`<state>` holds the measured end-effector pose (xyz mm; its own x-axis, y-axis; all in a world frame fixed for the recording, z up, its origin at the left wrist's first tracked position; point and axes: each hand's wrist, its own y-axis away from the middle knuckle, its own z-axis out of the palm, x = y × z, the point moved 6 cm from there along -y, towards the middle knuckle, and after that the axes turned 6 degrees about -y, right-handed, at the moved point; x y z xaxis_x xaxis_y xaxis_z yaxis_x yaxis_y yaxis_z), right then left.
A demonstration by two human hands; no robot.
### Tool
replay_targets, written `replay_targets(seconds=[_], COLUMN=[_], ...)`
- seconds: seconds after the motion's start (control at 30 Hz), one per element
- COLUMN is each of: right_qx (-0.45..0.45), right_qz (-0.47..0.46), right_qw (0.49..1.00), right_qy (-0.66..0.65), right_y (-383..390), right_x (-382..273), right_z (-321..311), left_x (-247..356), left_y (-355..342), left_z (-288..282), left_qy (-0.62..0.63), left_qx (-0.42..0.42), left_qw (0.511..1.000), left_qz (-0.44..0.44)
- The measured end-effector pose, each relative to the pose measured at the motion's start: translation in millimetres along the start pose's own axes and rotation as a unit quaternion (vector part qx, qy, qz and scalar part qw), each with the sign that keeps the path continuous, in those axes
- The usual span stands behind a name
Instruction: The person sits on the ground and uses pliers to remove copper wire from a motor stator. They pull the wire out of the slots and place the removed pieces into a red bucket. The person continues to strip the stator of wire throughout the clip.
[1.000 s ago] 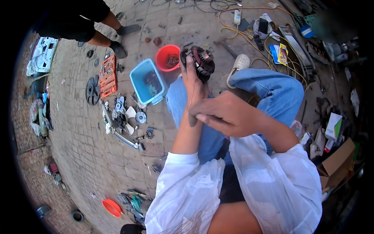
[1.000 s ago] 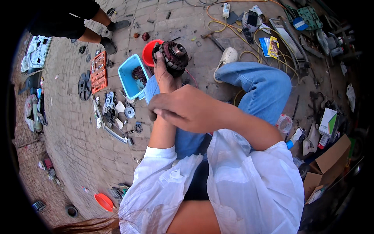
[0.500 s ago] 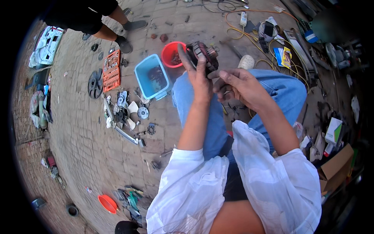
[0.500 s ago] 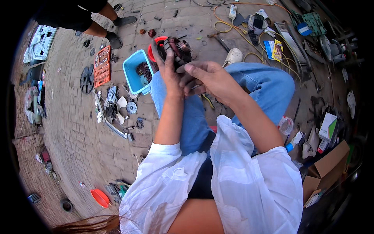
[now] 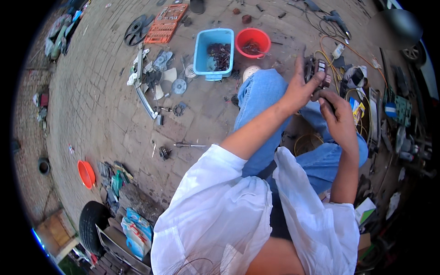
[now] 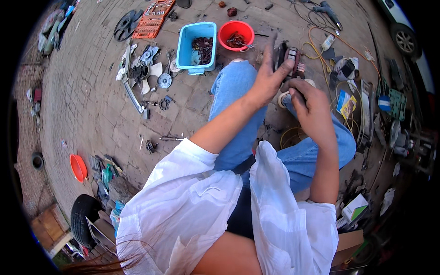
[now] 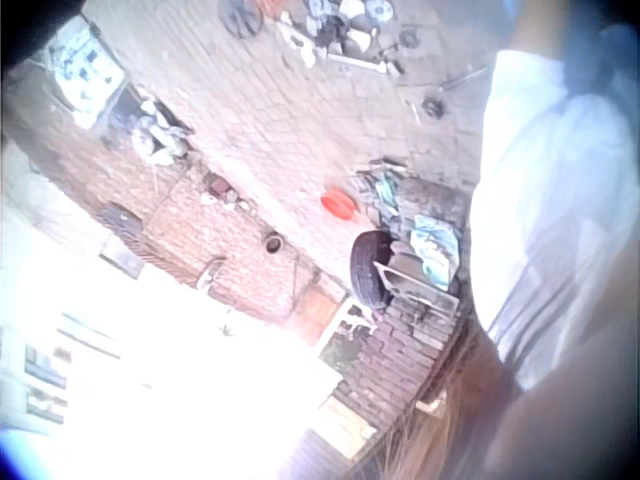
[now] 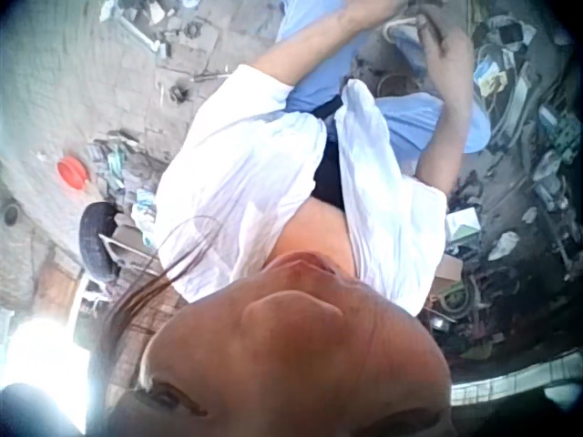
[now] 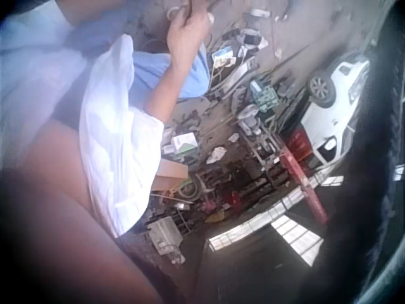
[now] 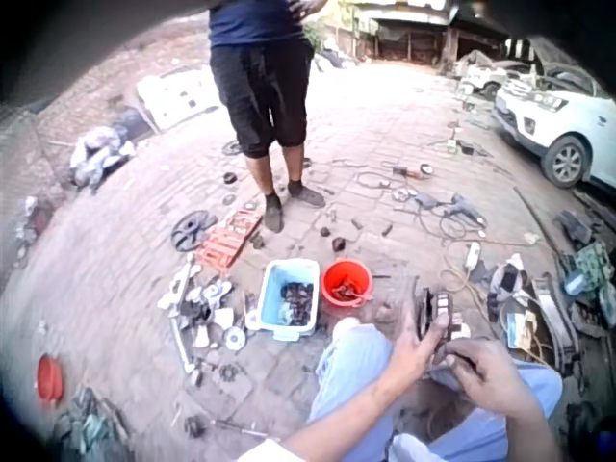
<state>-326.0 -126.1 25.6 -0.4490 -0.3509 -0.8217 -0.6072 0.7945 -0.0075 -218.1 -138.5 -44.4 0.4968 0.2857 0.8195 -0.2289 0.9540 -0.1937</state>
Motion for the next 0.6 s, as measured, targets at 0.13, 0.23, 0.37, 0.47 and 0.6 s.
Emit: replay_targets(seconds=[0.13,0.23,0.37,0.47,0.6], right_qx=[-0.042,-0.027,0.042,0.023,-0.004], right_qz=[0.027,0.077,0.161,0.163,0.149], right_qw=[0.999,0.983,0.937,0.930,0.931], right_qy=[-0.021,-0.162,-0.308,-0.329,-0.333], right_y=[-2.2,-3.1,-2.7,2.2,5.0], right_x=[-5.1,15.3,34.3,31.7,30.2], right_z=[1.2,-6.2,-28.9,-37.9,-39.5], left_x=[-5.1,-21.3,-16.9,-2.0,1.8], left_y=[3.1,-4.1,3.7,6.3,7.4], left_z=[-0.7,-1.2,13.3,21.4,25.0], left_qy=[0.025,-0.023,0.090,0.067,0.035], left_qx=[-0.015,-0.029,-0.116,-0.178,-0.193], left_qw=[0.999,0.996,0.973,0.972,0.972], left_qz=[-0.022,-0.087,-0.179,-0.138,-0.129])
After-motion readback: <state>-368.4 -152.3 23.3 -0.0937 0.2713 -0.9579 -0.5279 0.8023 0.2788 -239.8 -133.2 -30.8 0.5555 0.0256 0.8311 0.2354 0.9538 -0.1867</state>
